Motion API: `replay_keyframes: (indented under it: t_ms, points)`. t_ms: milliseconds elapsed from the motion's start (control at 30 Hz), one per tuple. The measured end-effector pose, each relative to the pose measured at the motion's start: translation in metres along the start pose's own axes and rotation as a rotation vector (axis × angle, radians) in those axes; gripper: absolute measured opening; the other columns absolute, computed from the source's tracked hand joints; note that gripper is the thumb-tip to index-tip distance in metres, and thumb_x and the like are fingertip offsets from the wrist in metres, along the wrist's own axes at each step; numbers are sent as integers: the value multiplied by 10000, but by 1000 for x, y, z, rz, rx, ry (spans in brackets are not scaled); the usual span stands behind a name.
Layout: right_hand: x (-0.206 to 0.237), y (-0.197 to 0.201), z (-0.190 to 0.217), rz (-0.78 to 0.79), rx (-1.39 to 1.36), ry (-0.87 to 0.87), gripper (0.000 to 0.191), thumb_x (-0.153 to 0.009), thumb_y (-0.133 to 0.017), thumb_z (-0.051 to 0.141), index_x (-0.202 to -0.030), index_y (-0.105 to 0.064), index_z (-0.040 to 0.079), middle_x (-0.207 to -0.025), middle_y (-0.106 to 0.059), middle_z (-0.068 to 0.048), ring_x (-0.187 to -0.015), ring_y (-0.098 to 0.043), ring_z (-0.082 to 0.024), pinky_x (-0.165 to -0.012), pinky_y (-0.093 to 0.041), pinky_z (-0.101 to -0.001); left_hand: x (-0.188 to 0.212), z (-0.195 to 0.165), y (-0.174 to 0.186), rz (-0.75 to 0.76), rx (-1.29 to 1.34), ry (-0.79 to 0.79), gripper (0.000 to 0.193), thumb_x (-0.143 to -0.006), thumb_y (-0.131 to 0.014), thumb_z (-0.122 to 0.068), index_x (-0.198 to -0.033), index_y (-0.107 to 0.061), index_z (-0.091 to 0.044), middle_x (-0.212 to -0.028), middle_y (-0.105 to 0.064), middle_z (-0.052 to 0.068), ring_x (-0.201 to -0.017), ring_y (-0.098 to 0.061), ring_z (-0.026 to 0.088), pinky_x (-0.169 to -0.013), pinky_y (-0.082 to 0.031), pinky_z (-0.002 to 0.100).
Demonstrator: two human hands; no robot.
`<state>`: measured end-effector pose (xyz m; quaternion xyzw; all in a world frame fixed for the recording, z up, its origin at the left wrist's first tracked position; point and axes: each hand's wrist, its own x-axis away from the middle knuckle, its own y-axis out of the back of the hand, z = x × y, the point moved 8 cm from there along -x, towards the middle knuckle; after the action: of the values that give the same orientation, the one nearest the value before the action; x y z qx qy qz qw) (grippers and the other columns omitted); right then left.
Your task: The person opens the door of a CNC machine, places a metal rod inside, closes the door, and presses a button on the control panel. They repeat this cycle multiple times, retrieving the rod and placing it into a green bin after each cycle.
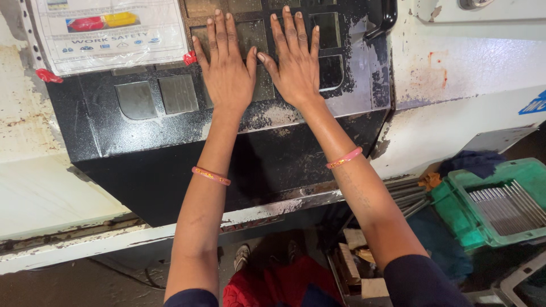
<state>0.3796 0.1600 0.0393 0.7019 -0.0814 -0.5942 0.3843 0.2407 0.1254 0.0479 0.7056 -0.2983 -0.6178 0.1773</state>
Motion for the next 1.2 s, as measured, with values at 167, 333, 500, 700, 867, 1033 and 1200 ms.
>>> replay_keyframes:
  t_ms: [167,333,500,700,867,1033,1200]
  points:
    - [-1,0,0,12,3,-5,774,-1095,-490,582,-1673,-215,146,-1733,-144,-108,-1604,-125,-321,-1294,-59,-613,0,1,-2,10,2,4,716,-1122,-412,-494,-1650,-200,-58,-1722,-182,111,-1599,-137,259,-1304,-58,551]
    - [-1,2,1,6,-6,-7,774,-1092,-501,583,-1666,-224,143,-1726,-151,-116,-1599,-130,-327,-1289,-62,-615,0,1,-1,-3,6,-1,716,-1124,-414,-497,-1649,-203,-58,-1721,-184,110,-1598,-138,259,-1303,-59,552]
    - [0,2,1,2,-5,-5,770,-1097,-506,574,-1668,-225,141,-1728,-148,-116,-1601,-130,-329,-1290,-63,-616,0,1,0,7,8,4,719,-1118,-417,-496,-1646,-205,-56,-1719,-186,111,-1597,-142,259,-1301,-58,550]
    - [-1,0,0,10,0,-5,772,-1099,-499,576,-1671,-215,142,-1730,-137,-114,-1602,-120,-327,-1290,-60,-617,0,1,1,8,9,7,719,-1116,-420,-492,-1645,-207,-54,-1717,-193,114,-1598,-145,260,-1301,-60,550]
    - [0,0,0,3,-1,-3,772,-1101,-491,586,-1672,-211,149,-1731,-134,-107,-1604,-118,-321,-1294,-56,-616,0,1,1,6,7,6,717,-1120,-409,-499,-1648,-204,-60,-1720,-186,110,-1599,-140,257,-1304,-58,546]
    - [-1,-1,-1,2,0,-2,771,-1103,-495,582,-1672,-213,146,-1731,-137,-107,-1604,-127,-326,-1295,-57,-613,-1,2,-2,28,1,15,719,-1116,-399,-506,-1648,-197,-66,-1721,-178,100,-1597,-134,250,-1302,-49,547]
    - [1,-1,-1,-5,1,2,767,-1105,-506,567,-1674,-215,143,-1733,-141,-108,-1604,-134,-330,-1295,-60,-613,-1,2,-2,21,5,15,718,-1117,-405,-501,-1648,-203,-62,-1721,-181,101,-1597,-137,251,-1302,-52,547]
